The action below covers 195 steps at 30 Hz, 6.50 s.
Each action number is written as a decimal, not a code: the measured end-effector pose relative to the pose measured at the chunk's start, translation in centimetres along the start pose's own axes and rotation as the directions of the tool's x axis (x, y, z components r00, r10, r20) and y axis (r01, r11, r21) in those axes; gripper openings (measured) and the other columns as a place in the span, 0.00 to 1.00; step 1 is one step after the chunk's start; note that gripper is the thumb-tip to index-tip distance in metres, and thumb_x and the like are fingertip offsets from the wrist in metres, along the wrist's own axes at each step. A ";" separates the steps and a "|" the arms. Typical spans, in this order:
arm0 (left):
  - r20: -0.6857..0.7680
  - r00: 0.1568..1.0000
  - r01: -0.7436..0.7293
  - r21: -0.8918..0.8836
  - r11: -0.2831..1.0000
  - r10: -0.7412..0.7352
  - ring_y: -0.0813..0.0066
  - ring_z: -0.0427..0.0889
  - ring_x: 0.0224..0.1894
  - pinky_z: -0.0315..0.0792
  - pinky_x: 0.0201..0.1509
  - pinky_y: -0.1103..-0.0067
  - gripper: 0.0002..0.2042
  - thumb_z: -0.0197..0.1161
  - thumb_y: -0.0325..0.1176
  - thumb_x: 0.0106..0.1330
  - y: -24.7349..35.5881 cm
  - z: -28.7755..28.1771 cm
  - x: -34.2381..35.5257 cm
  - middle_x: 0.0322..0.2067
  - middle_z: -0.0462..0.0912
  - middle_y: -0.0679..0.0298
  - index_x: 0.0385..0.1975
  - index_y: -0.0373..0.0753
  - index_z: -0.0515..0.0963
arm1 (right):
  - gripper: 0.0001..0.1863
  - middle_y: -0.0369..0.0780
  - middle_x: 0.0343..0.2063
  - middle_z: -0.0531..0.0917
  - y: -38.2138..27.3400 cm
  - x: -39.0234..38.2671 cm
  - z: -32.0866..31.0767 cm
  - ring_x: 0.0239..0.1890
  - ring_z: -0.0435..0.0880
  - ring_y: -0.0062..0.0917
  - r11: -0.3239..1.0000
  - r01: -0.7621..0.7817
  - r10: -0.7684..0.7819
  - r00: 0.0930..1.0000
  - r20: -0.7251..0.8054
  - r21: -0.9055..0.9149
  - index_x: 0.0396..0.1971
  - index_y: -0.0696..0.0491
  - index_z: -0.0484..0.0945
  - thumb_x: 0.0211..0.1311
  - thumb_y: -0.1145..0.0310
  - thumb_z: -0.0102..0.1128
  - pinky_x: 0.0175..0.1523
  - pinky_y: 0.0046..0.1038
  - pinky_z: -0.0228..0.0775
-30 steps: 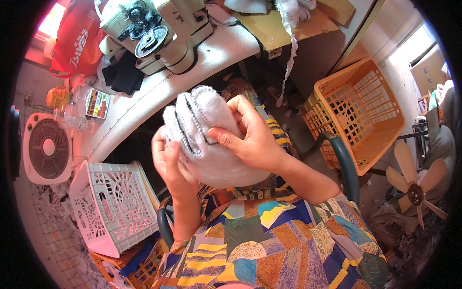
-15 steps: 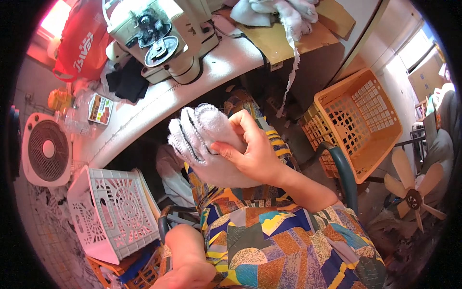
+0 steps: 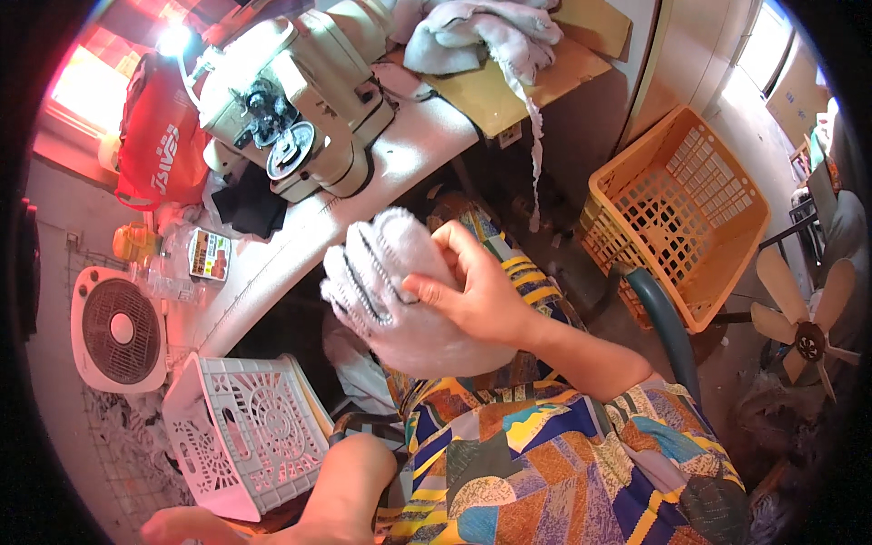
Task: The recorder is using a specialized sewing machine to assemble and finish fabric gloves.
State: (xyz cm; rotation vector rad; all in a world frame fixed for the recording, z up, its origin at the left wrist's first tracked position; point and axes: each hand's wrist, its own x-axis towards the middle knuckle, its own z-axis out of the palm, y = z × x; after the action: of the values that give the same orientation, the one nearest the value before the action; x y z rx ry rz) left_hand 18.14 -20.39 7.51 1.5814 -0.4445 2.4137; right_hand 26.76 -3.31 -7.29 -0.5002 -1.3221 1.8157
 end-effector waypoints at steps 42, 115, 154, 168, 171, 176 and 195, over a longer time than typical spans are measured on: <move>-0.607 0.327 0.761 0.623 -0.179 -0.725 0.74 0.75 0.46 0.70 0.49 0.79 0.12 0.50 0.13 0.57 -4.6 -10.8 -21.4 0.41 0.77 0.60 0.38 0.33 0.74 | 0.21 0.45 0.29 0.76 7.2 -2.0 -5.4 0.34 0.78 0.43 0.191 0.159 -0.432 0.900 0.062 -0.969 0.44 0.55 0.74 0.45 0.79 0.59 0.39 0.37 0.70; 0.187 0.849 -0.192 0.981 0.041 -0.494 0.60 0.66 0.34 0.64 0.34 0.71 0.18 0.68 0.24 0.41 -7.8 -9.2 -12.5 0.33 0.62 0.55 0.22 0.36 0.60 | 0.11 0.48 0.36 0.81 -3.2 5.4 -0.6 0.25 0.72 0.21 0.017 0.647 -0.915 0.318 0.249 -0.763 0.17 0.59 0.69 0.39 0.77 0.66 0.25 0.18 0.64; -0.013 0.717 -0.062 0.995 -0.082 -0.697 0.53 0.76 0.31 0.68 0.33 0.67 0.15 0.68 0.26 0.41 -8.2 -9.6 -10.6 0.29 0.76 0.56 0.29 0.35 0.72 | 0.23 0.41 0.38 0.83 -1.3 3.4 -2.3 0.36 0.84 0.32 0.195 0.607 -0.724 0.619 0.305 -0.771 0.44 0.54 0.81 0.41 0.71 0.67 0.38 0.29 0.73; -0.422 0.629 0.463 0.878 -0.122 -0.653 0.57 0.79 0.43 0.73 0.46 0.72 0.26 0.53 0.14 0.39 -10.0 -14.7 -7.9 0.41 0.75 0.54 0.44 0.36 0.76 | 0.52 0.37 0.60 0.71 -1.3 3.0 -3.0 0.61 0.69 0.20 0.944 -0.199 0.088 0.922 0.378 0.263 0.70 0.54 0.55 0.43 0.72 0.77 0.66 0.27 0.59; -0.378 0.578 0.446 0.889 -0.109 -0.723 0.56 0.81 0.31 0.73 0.38 0.71 0.21 0.55 0.16 0.39 -9.8 -16.1 -8.9 0.24 0.78 0.56 0.39 0.36 0.77 | 0.53 0.38 0.58 0.72 -0.2 2.9 -2.8 0.60 0.70 0.21 0.891 -0.240 0.069 0.911 0.406 0.386 0.71 0.54 0.53 0.44 0.71 0.77 0.66 0.27 0.59; -0.242 0.743 0.086 0.959 -0.271 -0.624 0.58 0.75 0.25 0.66 0.30 0.69 0.16 0.61 0.21 0.38 -9.2 -13.7 -9.3 0.26 0.77 0.57 0.31 0.37 0.74 | 0.41 0.39 0.49 0.80 -0.2 2.7 -3.3 0.51 0.78 0.21 0.986 -0.066 0.035 0.981 0.190 0.156 0.64 0.55 0.61 0.49 0.77 0.71 0.57 0.25 0.69; 0.119 0.751 -0.069 0.992 0.103 -0.650 0.53 0.75 0.30 0.70 0.34 0.65 0.17 0.60 0.24 0.46 -8.5 -9.3 -12.7 0.30 0.74 0.52 0.39 0.30 0.71 | 0.28 0.32 0.20 0.73 -1.1 1.2 -1.8 0.25 0.72 0.24 0.396 0.399 -0.722 0.691 -0.012 -0.827 0.49 0.52 0.77 0.41 0.71 0.68 0.38 0.26 0.63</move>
State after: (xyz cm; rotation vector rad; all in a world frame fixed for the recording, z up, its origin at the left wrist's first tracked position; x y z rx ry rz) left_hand 18.24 -9.28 -6.51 2.4255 1.7248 1.6691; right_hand 27.80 -1.15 -6.79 -0.6775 -1.6889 0.4266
